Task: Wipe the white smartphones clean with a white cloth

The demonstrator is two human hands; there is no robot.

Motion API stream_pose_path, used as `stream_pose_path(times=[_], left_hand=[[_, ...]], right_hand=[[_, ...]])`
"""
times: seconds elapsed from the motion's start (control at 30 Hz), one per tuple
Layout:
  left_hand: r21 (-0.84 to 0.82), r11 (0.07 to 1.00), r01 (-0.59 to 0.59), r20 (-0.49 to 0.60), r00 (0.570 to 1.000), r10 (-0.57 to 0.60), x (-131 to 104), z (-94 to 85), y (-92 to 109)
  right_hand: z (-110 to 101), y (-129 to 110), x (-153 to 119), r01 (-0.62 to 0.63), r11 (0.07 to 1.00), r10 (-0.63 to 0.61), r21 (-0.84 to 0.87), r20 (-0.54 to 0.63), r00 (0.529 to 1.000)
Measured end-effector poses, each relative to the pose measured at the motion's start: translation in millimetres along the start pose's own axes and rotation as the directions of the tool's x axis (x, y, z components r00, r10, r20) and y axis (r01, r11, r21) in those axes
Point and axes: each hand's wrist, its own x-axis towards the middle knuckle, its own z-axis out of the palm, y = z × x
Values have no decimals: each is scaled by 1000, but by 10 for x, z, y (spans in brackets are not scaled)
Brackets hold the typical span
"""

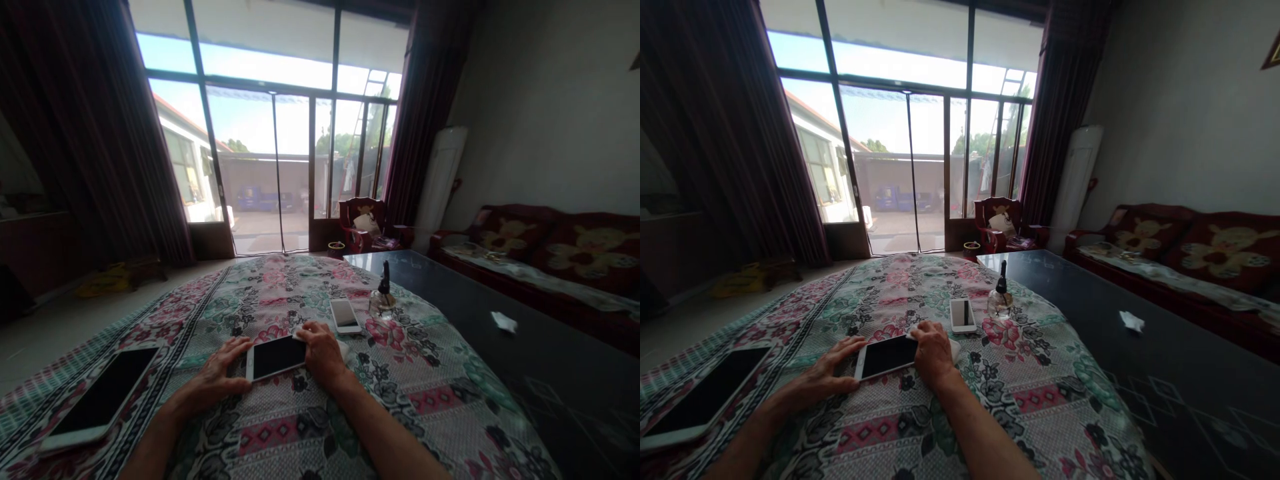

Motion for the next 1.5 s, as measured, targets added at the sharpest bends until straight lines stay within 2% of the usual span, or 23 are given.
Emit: stream_pose_path(times=[0.33,0.6,0.77,0.93,1.23,1.5], left_hand=[[15,1000,22,-10,1000,-22,-36,-59,141],[-3,1000,21,-36,999,-21,12,54,-34],[18,999,27,-24,999,-26,-8,37,20],[20,999,37,-14,999,-36,-27,8,70],[34,999,-2,-36,999,3,2,45,-12],[45,998,51,0,999,-51,-50,-23,150]], right_hand=[[11,-16,-85,-8,1000,9,23,-31,999],[-161,-83,-476,39,999,-39,8,-2,999],[-169,-93,-587,35,999,-35,0,0,999],[-119,-76,-451,20,999,-19,-27,5,1000],[-19,-123,-90,-14,995,17,-103,31,999],[50,-171,68,-54,994,58,-91,37,998]])
